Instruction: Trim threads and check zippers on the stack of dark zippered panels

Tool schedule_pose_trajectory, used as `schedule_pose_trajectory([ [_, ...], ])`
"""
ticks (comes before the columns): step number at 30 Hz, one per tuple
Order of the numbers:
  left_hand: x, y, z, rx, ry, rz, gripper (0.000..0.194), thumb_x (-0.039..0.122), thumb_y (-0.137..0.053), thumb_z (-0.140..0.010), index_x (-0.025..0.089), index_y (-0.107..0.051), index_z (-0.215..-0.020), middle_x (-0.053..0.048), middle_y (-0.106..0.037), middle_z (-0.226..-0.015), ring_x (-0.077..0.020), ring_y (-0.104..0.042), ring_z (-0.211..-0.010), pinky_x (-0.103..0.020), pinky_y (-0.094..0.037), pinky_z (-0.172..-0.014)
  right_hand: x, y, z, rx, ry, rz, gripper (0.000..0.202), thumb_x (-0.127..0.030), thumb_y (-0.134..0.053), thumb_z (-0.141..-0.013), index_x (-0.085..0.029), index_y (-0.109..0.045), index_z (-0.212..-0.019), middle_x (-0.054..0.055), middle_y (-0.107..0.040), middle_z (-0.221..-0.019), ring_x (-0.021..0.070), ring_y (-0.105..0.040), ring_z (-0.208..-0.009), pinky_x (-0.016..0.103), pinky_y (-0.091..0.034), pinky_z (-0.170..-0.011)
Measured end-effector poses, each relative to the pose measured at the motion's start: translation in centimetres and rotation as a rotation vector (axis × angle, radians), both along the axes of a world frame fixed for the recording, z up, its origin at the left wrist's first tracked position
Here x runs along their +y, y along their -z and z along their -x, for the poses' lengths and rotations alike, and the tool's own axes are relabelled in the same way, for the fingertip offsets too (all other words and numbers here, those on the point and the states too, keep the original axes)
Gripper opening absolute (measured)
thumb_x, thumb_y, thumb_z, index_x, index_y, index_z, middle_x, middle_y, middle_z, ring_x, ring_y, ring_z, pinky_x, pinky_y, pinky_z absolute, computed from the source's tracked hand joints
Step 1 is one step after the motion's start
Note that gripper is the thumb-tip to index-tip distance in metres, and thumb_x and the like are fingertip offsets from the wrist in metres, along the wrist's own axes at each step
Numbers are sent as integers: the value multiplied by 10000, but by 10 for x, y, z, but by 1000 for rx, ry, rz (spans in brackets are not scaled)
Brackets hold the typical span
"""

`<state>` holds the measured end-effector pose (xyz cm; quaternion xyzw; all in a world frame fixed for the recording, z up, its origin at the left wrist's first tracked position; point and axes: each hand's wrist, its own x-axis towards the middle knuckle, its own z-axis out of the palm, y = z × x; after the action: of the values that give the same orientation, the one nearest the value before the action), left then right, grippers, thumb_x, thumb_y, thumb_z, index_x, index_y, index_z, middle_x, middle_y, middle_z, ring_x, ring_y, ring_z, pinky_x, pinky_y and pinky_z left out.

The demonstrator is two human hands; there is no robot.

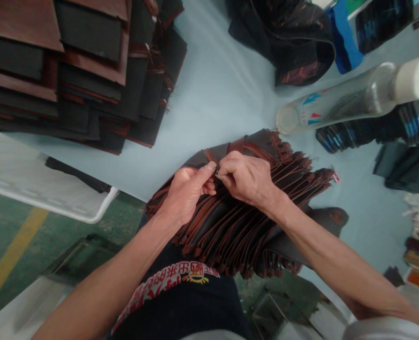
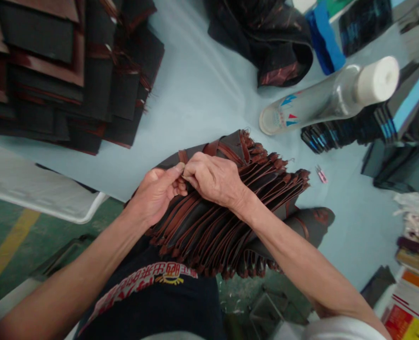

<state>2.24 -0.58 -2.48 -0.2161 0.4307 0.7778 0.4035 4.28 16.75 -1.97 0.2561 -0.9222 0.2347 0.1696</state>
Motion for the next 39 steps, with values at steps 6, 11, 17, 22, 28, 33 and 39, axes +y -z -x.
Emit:
schedule_pose_trajectory([
  [6, -7, 15, -1, 177, 79, 35, 528, 623, -916, -694, 134, -735, -611, -38, -697, -583, -101, -606, -541, -223, -498, -553, -6, -6, -1, -37, 5, 1, 158, -209, -506, -1080, -254, -481, -931, -46, -626, -747, 113, -572, -638, 240, -435, -605],
  [11, -5, 27, -5, 292, -32, 50, 509, 614, -890, -745, 162, -723, -582, -15, -675, -562, -86, -564, -532, -216, -442, -540, -14, -13, -3, -144, 98, 19, 153, -202, -515, -1057, -241, -503, -910, -31, -644, -759, 114, -571, -639, 255, -417, -606],
  [17, 2, 24, -10, 249, -126, -5, 454, 557, -900, -766, 168, -730, -604, 0, -671, -605, -88, -547, -589, -226, -435, -602, -25, -17, -9, -329, 305, 92, 111, -267, -532, -1003, -239, -522, -895, -34, -659, -742, 119, -561, -611, 279, -387, -612],
  [22, 4, 23, -14, 275, -145, -36, 455, 549, -845, -837, 180, -691, -620, 22, -598, -619, -101, -477, -598, -255, -388, -591, -32, -23, -3, -527, 500, 235, 69, -286, -571, -930, -242, -528, -959, -71, -620, -691, 113, -557, -584, 271, -381, -619],
  [28, 1, 26, -14, 373, -58, 32, 569, 659, -753, -891, 186, -589, -620, 43, -437, -602, -108, -331, -589, -280, -296, -561, -30, -27, 8, -735, 497, 383, 115, -304, -582, -950, -240, -533, -1032, -107, -559, -629, 103, -495, -543, 272, -345, -596],
  [33, -3, 29, -10, 429, 24, 64, 570, 661, -794, -849, 191, -547, -641, 64, -372, -603, -99, -237, -575, -291, -224, -530, -29, -23, 10, -771, 466, 507, 94, -310, -591, -983, -234, -538, -999, -112, -517, -613, 94, -428, -517, 275, -343, -572],
  [39, 7, 30, -16, 378, -94, 202, 542, 583, -757, -895, 213, -463, -630, 57, -352, -608, -112, -292, -593, -288, -265, -539, -34, -18, 6, -645, 414, 518, 44, -278, -514, -1038, -234, -507, -1041, -115, -494, -621, 86, -438, -515, 262, -378, -575],
])
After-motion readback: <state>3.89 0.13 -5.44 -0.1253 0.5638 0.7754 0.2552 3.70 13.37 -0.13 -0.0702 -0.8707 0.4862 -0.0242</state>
